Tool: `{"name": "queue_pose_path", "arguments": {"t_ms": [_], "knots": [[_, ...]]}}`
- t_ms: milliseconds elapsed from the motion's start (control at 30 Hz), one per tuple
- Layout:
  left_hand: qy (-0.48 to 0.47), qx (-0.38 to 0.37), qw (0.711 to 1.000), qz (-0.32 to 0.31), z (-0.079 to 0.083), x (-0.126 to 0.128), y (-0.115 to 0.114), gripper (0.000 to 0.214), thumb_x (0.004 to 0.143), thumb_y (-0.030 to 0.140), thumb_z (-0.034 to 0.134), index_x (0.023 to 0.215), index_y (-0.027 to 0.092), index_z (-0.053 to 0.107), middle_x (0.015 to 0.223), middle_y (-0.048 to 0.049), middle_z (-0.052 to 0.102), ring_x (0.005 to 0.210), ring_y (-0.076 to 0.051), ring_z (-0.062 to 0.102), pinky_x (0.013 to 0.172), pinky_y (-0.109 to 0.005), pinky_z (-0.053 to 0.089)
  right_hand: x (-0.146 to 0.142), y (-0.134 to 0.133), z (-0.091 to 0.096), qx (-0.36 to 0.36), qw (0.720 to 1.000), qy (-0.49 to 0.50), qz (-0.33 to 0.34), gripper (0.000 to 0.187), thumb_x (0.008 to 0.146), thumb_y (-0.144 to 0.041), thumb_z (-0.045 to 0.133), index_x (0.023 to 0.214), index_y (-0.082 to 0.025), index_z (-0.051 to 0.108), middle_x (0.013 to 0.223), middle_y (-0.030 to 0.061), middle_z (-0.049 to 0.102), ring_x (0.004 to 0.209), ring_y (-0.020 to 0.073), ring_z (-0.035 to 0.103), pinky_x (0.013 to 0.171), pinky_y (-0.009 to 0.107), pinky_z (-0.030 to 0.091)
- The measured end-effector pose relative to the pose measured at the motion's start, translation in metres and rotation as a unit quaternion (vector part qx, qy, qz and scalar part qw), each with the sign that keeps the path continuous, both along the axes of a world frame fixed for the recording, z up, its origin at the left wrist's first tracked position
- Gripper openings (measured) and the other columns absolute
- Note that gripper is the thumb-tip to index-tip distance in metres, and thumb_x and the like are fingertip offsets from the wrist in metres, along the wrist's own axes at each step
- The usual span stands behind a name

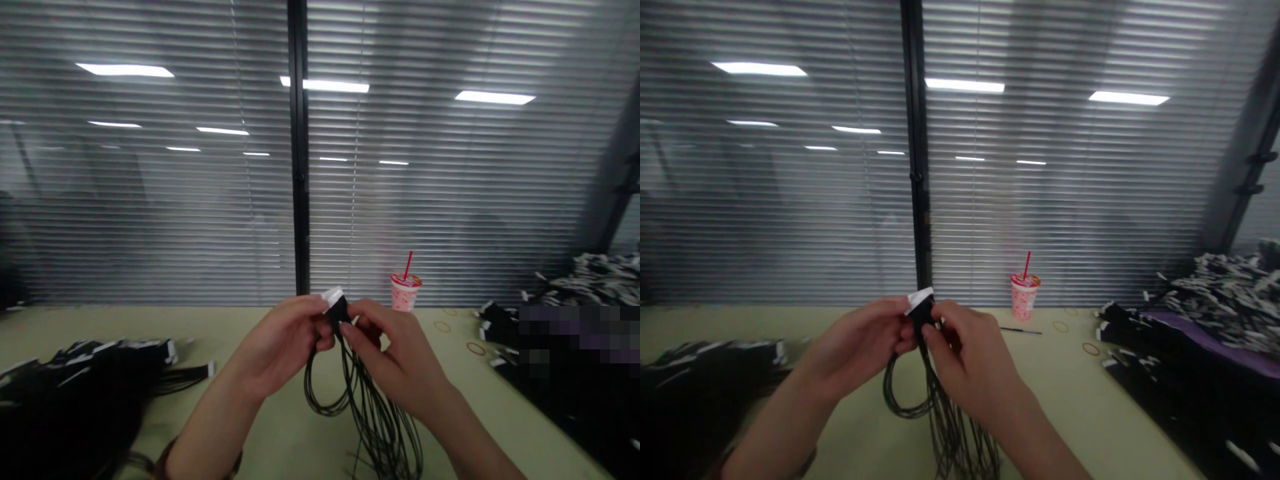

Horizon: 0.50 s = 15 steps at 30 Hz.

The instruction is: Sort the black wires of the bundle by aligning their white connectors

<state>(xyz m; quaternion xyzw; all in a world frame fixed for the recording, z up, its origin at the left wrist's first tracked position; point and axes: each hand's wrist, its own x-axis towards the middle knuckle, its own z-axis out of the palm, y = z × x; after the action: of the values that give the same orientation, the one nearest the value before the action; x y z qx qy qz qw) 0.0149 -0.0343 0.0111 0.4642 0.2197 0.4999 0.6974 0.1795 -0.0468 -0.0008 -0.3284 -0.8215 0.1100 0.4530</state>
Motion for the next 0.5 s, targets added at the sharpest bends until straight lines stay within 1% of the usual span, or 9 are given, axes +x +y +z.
{"name": "queue_pose_path", "arguments": {"t_ms": [100, 167, 267, 333, 433, 500], "knots": [[0.003, -0.005, 1.0, -0.021, -0.002, 0.0, -0.001, 0.017, 0.078, 0.021, 0.05, 0.08, 0.01, 0.063, 0.072, -0.0045, 0.056, 0.06, -0.01, 0.048, 0.055, -0.024, 0.039, 0.0, -0.001, 0.001, 0.002, 1.0, 0.005, 0.01, 0.006, 0.084, -0.018, 0.046, 0.082, -0.019, 0.052, 0.063, -0.0059, 0.051, 0.054, 0.0045, 0.044, 0.051, 0.017, 0.028], [0.024, 0.006, 1.0, 0.006, -0.002, 0.003, -0.002, 0.021, 0.08, 0.025, 0.048, 0.082, 0.011, 0.064, 0.072, -0.0045, 0.056, 0.06, -0.011, 0.048, 0.054, -0.024, 0.039, -0.001, -0.002, 0.001, -0.011, 1.0, -0.005, 0.024, 0.008, 0.084, -0.016, 0.045, 0.083, -0.019, 0.052, 0.064, -0.0059, 0.052, 0.055, 0.0045, 0.044, 0.052, 0.017, 0.029], [0.061, 0.039, 0.994, 0.077, -0.003, 0.007, -0.004, 0.021, 0.079, 0.027, 0.051, 0.08, 0.012, 0.066, 0.068, -0.004, 0.056, 0.059, -0.011, 0.047, 0.052, -0.023, 0.037, -0.004, -0.004, 0.0, -0.029, 0.999, -0.032, 0.028, 0.008, 0.084, -0.016, 0.045, 0.082, -0.018, 0.052, 0.064, -0.0048, 0.052, 0.056, 0.0058, 0.044, 0.054, 0.018, 0.028], [0.078, 0.041, 0.992, 0.092, -0.003, 0.01, -0.006, 0.022, 0.078, 0.029, 0.052, 0.081, 0.012, 0.066, 0.069, -0.0044, 0.058, 0.059, -0.011, 0.047, 0.053, -0.023, 0.037, -0.005, -0.005, -0.001, -0.03, 0.998, -0.045, 0.023, 0.008, 0.084, -0.016, 0.045, 0.079, -0.017, 0.051, 0.066, -0.0036, 0.052, 0.058, 0.0067, 0.044, 0.054, 0.019, 0.026], [0.1, 0.024, 0.99, 0.101, -0.003, 0.012, -0.007, 0.025, 0.078, 0.033, 0.052, 0.085, 0.012, 0.066, 0.075, -0.0061, 0.06, 0.06, -0.011, 0.048, 0.055, -0.023, 0.038, -0.007, -0.005, -0.003, -0.021, 0.998, -0.053, 0.017, 0.01, 0.083, -0.016, 0.045, 0.073, -0.016, 0.048, 0.066, -0.0026, 0.051, 0.058, 0.0069, 0.042, 0.053, 0.019, 0.025], [0.106, 0.017, 0.987, 0.12, -0.004, 0.012, -0.006, 0.026, 0.077, 0.034, 0.053, 0.086, 0.013, 0.065, 0.078, -0.0059, 0.06, 0.062, -0.011, 0.048, 0.054, -0.023, 0.037, -0.008, -0.004, -0.004, -0.02, 0.998, -0.052, 0.018, 0.009, 0.082, -0.015, 0.044, 0.074, -0.016, 0.048, 0.064, -0.003, 0.05, 0.055, 0.0066, 0.041, 0.052, 0.019, 0.024]]}}
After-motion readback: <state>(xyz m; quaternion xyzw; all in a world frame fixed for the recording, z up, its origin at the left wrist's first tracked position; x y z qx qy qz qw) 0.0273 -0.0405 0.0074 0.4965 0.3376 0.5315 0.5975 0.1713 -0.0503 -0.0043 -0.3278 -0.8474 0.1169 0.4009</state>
